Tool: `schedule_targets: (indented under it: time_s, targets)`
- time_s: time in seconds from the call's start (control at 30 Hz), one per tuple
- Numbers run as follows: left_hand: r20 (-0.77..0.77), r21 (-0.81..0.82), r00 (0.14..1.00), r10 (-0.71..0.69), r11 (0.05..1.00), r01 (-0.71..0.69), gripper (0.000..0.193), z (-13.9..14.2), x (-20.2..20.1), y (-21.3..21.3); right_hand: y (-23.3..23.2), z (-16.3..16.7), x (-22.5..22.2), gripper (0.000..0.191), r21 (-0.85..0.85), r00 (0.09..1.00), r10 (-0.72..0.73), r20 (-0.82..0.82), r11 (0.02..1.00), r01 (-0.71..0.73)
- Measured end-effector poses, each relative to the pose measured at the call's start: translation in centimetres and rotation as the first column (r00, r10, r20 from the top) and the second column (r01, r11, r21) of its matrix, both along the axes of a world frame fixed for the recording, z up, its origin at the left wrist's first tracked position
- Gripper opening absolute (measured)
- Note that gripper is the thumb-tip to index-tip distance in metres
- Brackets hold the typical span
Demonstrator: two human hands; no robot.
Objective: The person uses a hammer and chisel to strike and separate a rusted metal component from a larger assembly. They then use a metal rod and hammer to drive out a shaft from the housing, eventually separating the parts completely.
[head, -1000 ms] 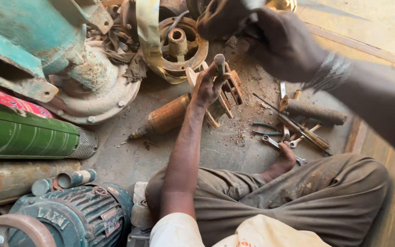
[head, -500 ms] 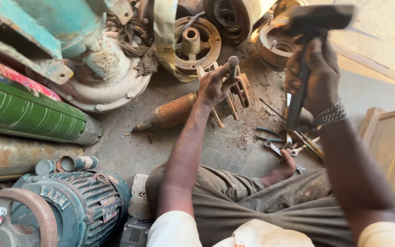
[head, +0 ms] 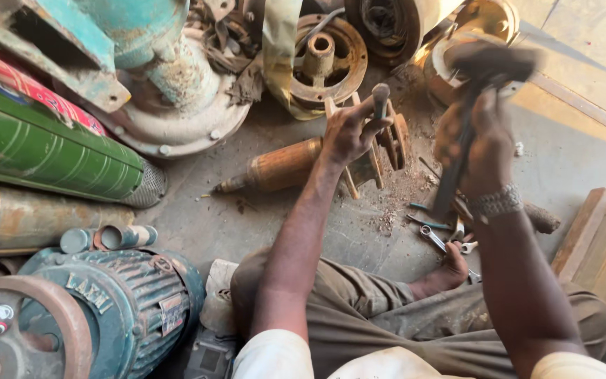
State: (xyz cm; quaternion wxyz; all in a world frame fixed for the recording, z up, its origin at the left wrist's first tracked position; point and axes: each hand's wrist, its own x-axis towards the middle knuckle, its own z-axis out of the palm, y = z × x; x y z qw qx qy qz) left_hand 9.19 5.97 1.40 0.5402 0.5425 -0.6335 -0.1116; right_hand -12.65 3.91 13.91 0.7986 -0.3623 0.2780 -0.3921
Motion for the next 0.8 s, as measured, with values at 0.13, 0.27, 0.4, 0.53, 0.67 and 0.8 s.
schedule_targets:
  time_s: [0.13, 0.27, 0.4, 0.53, 0.67, 0.8]
  targets:
    - [0.052, -0.101, 0.994, 0.092, 0.991, -0.087, 0.031, 0.6, -0.1, 0.2, -0.9, 0.9, 0.8, 0.032, -0.099, 0.937, 0.147, -0.316, 0.977, -0.187]
    - [0.006, -0.025, 1.0, 0.024, 0.999, -0.024, 0.023, 1.3, -0.2, 0.6, -0.6, 2.8, 0.6, 0.031, -0.158, 0.941, 0.124, -0.316, 0.971, -0.181]
    - [0.044, -0.074, 0.997, 0.065, 0.995, -0.062, 0.026, 1.5, -0.2, 1.0, 0.0, 2.9, 1.3, 0.028, -0.135, 0.999, -0.011, -0.044, 0.991, 0.005]
    - [0.051, -0.13, 0.991, 0.122, 0.985, -0.114, 0.035, 0.9, 0.0, 1.0, 0.3, 3.2, 0.3, 0.025, -0.156, 0.878, 0.184, -0.442, 0.948, -0.277]
    - [0.052, 0.001, 0.997, 0.051, 0.999, -0.051, 0.032, 0.1, -0.2, 0.4, 0.3, 3.9, -0.5, 0.028, -0.233, 0.98, -0.009, -0.201, 0.972, -0.039]
    - [0.057, -0.092, 0.996, 0.07, 0.994, -0.064, 0.032, -0.2, -0.2, 0.4, 0.9, 2.8, 1.3, 0.035, -0.225, 0.989, -0.069, -0.134, 0.974, 0.038]
